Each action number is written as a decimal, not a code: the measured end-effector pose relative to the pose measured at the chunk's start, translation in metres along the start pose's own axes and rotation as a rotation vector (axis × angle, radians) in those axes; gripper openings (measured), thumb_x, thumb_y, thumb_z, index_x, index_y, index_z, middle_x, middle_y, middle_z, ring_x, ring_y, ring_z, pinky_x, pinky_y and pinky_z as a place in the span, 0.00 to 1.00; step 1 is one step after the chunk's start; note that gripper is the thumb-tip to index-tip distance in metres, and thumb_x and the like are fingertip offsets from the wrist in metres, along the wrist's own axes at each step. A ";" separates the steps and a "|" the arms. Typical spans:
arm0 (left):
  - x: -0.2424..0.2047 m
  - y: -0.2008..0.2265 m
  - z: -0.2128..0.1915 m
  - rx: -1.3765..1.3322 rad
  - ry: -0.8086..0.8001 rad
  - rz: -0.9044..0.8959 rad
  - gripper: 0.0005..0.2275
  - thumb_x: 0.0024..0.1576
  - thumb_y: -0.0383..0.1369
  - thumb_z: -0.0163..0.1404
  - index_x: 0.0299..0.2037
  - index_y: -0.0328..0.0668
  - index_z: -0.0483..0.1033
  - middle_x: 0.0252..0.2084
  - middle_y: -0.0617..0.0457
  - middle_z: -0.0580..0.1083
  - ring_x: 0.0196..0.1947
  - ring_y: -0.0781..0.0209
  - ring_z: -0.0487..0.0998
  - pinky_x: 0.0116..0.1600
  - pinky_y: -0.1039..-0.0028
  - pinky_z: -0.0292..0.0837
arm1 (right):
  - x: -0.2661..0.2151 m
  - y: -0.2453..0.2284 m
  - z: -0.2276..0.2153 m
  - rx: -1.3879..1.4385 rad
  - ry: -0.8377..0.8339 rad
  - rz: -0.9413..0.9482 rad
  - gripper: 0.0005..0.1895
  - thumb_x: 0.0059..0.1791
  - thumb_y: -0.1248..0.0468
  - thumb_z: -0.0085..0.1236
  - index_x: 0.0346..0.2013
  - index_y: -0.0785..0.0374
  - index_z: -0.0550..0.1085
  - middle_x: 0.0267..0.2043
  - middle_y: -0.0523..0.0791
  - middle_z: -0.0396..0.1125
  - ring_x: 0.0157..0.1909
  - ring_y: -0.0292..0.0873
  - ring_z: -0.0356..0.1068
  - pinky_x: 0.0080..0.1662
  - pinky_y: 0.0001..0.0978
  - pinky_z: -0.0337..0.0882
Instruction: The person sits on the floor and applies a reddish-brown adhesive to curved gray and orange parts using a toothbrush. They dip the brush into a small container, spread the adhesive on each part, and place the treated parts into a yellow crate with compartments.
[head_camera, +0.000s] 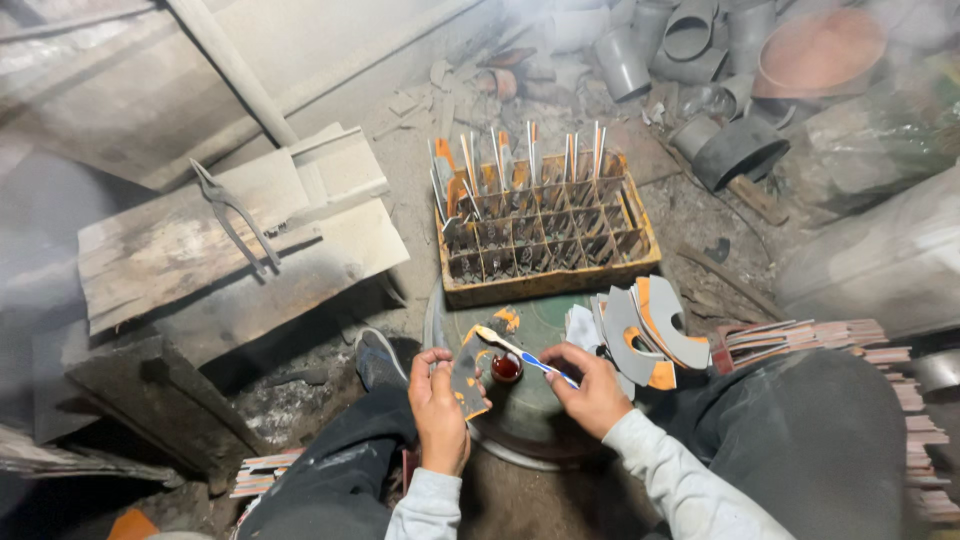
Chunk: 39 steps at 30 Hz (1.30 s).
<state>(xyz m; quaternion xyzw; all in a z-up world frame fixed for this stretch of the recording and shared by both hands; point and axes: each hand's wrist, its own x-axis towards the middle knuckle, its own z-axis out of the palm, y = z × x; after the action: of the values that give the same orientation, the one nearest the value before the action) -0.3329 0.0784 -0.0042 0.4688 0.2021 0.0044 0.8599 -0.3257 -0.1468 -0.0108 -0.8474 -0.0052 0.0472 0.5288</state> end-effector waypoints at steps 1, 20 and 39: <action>-0.001 0.001 -0.002 0.012 0.004 -0.006 0.06 0.64 0.30 0.39 0.47 0.41 0.65 0.30 0.41 0.75 0.20 0.58 0.74 0.22 0.67 0.73 | -0.003 0.003 0.001 -0.011 -0.053 0.048 0.10 0.48 0.67 0.59 0.44 0.62 0.78 0.32 0.44 0.75 0.35 0.36 0.70 0.41 0.29 0.71; 0.014 0.003 -0.014 0.319 0.118 0.129 0.06 0.65 0.32 0.39 0.46 0.42 0.67 0.27 0.45 0.71 0.19 0.61 0.73 0.21 0.70 0.72 | 0.014 0.027 -0.037 0.267 -0.228 -0.025 0.08 0.47 0.71 0.55 0.40 0.67 0.76 0.31 0.40 0.71 0.35 0.32 0.69 0.41 0.25 0.70; 0.015 0.017 -0.013 -0.072 0.103 0.013 0.07 0.64 0.32 0.38 0.46 0.39 0.68 0.30 0.42 0.75 0.23 0.57 0.76 0.25 0.66 0.75 | 0.020 0.036 -0.007 -0.385 -0.112 0.067 0.11 0.45 0.69 0.58 0.42 0.59 0.78 0.37 0.52 0.75 0.42 0.54 0.76 0.47 0.41 0.73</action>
<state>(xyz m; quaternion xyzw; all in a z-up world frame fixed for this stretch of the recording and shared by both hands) -0.3207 0.1016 -0.0021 0.4379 0.2426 0.0412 0.8647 -0.3071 -0.1678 -0.0411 -0.9286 -0.0154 0.1100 0.3542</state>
